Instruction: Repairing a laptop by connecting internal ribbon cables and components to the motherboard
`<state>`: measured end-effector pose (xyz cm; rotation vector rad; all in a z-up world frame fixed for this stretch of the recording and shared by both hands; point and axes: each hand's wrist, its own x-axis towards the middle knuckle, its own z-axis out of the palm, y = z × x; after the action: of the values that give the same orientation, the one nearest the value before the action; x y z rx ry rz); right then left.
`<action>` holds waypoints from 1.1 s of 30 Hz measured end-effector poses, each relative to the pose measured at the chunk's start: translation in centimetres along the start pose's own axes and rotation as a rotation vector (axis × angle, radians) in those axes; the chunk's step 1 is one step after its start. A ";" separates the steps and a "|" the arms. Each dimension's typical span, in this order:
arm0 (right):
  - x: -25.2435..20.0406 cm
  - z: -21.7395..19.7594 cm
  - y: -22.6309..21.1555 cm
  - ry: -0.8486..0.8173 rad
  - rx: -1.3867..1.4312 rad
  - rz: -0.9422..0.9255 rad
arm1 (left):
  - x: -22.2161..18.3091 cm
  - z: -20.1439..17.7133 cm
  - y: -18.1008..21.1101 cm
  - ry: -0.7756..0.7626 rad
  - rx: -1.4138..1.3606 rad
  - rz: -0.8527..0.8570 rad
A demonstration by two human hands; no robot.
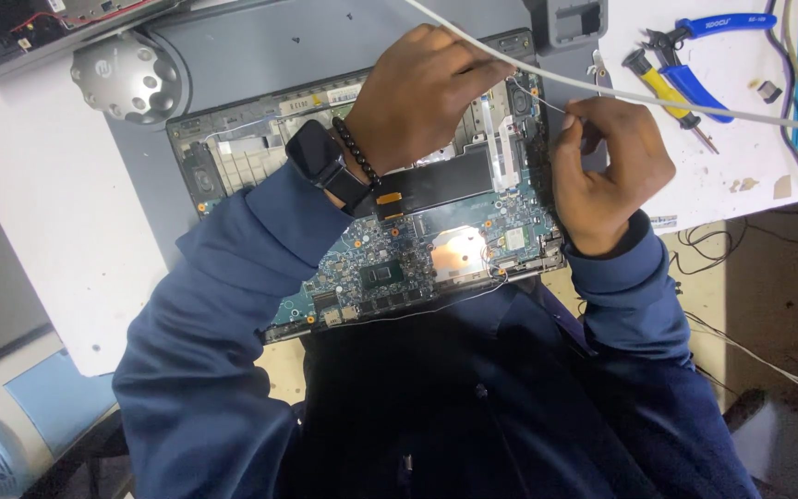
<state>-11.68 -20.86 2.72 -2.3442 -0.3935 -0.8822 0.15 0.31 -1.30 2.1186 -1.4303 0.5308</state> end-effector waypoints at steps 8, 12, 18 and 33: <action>0.2 0.0 -0.3 -0.045 -0.020 -0.023 | -0.2 0.2 -0.4 0.031 0.003 -0.012; 0.4 0.1 -0.3 -0.169 0.034 -0.068 | -0.6 1.0 -0.6 0.018 0.000 0.016; 0.6 0.3 -0.3 -0.315 0.077 -0.118 | -0.6 1.1 -0.7 0.015 0.034 0.038; 0.7 0.2 -0.5 -0.181 0.012 -0.029 | -0.5 0.9 -0.6 -0.117 0.022 -0.034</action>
<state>-11.34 -20.27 3.28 -2.4207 -0.5065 -0.6803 0.56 0.36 -2.42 2.2194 -1.4546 0.4171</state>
